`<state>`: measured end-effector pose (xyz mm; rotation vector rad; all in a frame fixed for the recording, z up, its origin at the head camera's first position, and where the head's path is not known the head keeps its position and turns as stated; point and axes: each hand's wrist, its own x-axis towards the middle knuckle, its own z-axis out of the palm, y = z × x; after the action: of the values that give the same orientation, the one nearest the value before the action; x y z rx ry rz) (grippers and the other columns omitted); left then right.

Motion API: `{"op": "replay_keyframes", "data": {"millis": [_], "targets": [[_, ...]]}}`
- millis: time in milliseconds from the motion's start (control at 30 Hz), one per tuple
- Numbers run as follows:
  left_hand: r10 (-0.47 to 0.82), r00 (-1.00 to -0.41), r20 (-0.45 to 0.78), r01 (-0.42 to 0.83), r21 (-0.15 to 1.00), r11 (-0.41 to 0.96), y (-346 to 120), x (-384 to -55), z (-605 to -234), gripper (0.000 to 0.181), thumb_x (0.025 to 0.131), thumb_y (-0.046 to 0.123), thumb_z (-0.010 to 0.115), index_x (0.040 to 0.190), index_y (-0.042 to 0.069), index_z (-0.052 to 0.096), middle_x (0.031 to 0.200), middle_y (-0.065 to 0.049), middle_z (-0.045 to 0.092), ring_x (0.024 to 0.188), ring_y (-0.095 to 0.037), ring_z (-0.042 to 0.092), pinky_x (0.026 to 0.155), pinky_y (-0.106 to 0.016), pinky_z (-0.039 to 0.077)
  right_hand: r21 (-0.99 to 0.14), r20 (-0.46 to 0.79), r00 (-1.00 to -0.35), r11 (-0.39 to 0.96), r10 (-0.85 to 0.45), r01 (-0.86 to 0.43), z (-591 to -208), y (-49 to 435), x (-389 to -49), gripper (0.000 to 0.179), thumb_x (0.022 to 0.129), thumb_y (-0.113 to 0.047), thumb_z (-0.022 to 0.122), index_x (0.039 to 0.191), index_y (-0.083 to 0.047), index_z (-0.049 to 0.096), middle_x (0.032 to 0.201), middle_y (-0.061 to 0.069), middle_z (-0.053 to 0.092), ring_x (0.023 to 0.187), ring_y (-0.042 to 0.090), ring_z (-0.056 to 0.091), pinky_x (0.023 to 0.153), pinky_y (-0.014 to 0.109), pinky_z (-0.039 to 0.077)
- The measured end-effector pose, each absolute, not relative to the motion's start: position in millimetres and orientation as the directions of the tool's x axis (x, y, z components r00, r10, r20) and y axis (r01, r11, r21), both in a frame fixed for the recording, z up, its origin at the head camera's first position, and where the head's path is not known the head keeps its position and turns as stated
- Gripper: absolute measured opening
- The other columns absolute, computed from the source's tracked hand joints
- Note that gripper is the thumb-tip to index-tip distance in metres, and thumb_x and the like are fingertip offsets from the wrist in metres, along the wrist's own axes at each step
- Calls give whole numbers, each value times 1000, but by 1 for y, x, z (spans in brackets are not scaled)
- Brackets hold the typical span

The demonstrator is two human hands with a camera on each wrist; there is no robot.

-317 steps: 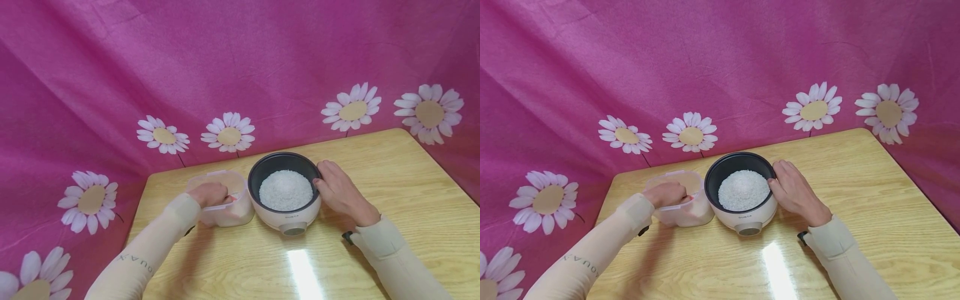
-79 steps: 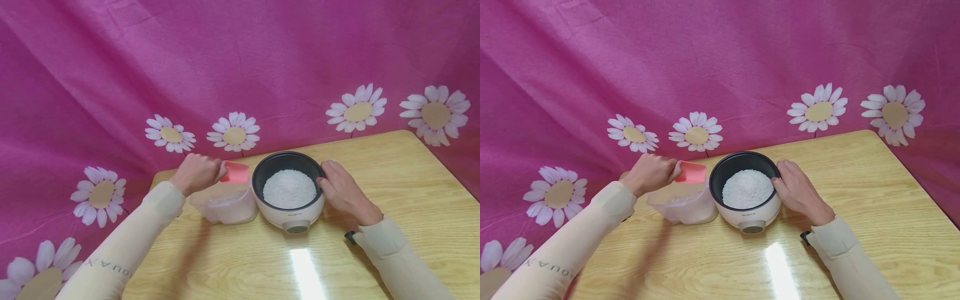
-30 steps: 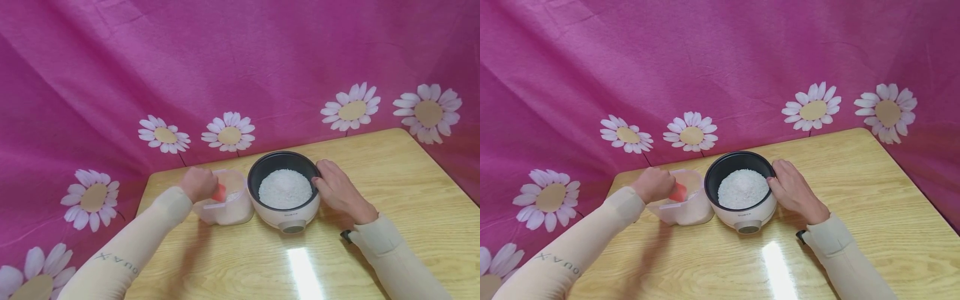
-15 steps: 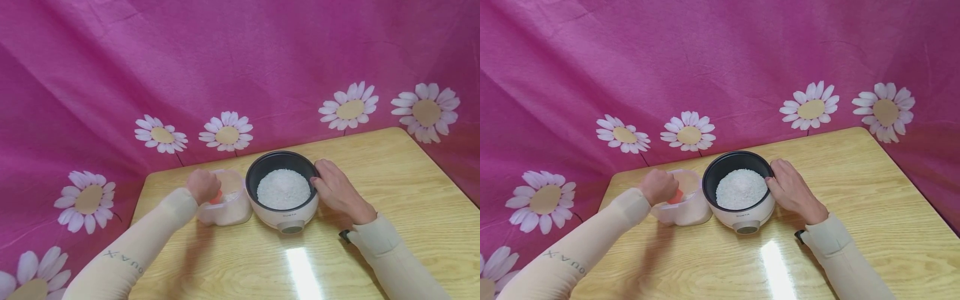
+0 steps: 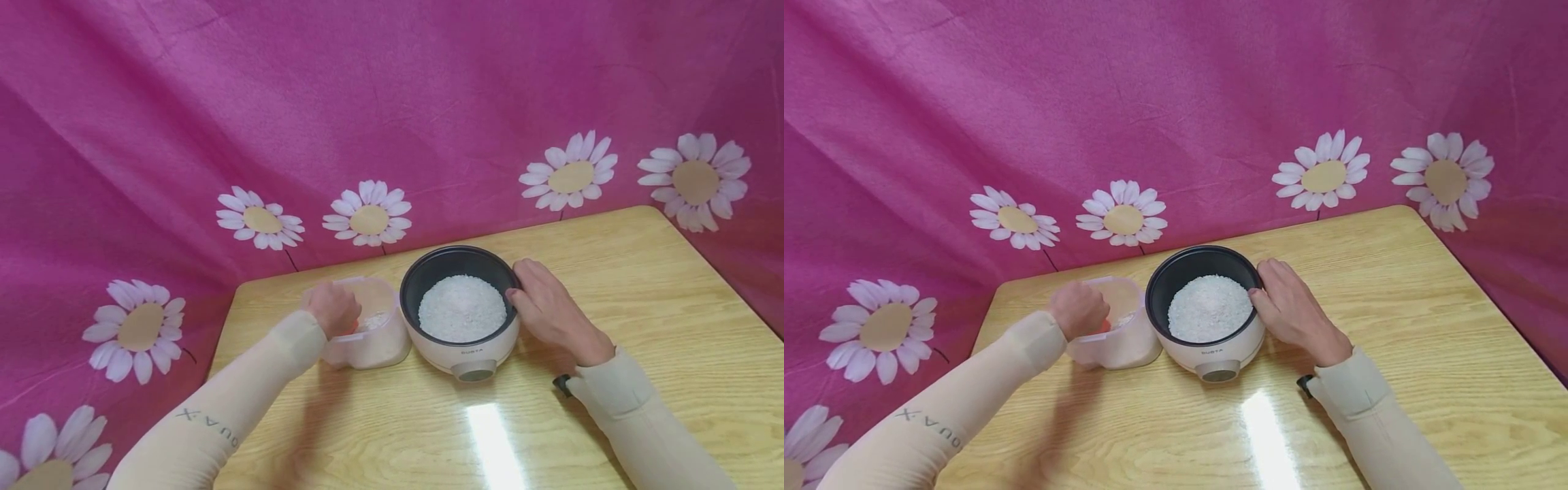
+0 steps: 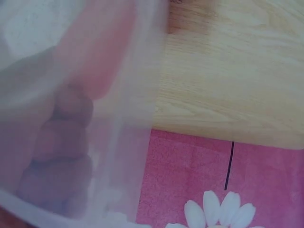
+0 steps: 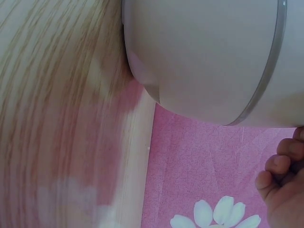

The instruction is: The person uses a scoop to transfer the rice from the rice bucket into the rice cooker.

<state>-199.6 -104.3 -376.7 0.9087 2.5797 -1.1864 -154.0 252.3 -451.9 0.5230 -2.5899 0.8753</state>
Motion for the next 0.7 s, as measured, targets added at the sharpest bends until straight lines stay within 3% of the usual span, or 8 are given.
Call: {"op": "replay_keyframes", "data": {"millis": [200,367,700], "targets": [[415,-802,-429,596,-547,588,-107,-200,-377,30,96,19,61,66,17,61,62,4,48,55,-13,34,49,-36,46,-503,459,-860,733,-222,-457,-453,251,-155,4,92,-10,47,91,-7,50,82,4,43,82,16,40,73,30,33],[355,-803,-479,567,-430,702,-109,-202,-374,29,96,26,62,68,19,62,71,4,59,63,-14,45,60,-44,56,-481,493,-840,733,-226,-480,-454,252,-156,3,92,-8,48,89,-7,48,81,3,41,80,16,38,72,28,32],[390,-787,-479,582,-362,729,-116,-208,-375,34,99,41,63,76,17,67,74,1,63,66,-18,53,67,-46,58,-484,481,-847,738,-224,-470,-454,253,-155,3,93,-8,48,89,-7,48,82,4,42,81,16,39,73,29,32]]}}
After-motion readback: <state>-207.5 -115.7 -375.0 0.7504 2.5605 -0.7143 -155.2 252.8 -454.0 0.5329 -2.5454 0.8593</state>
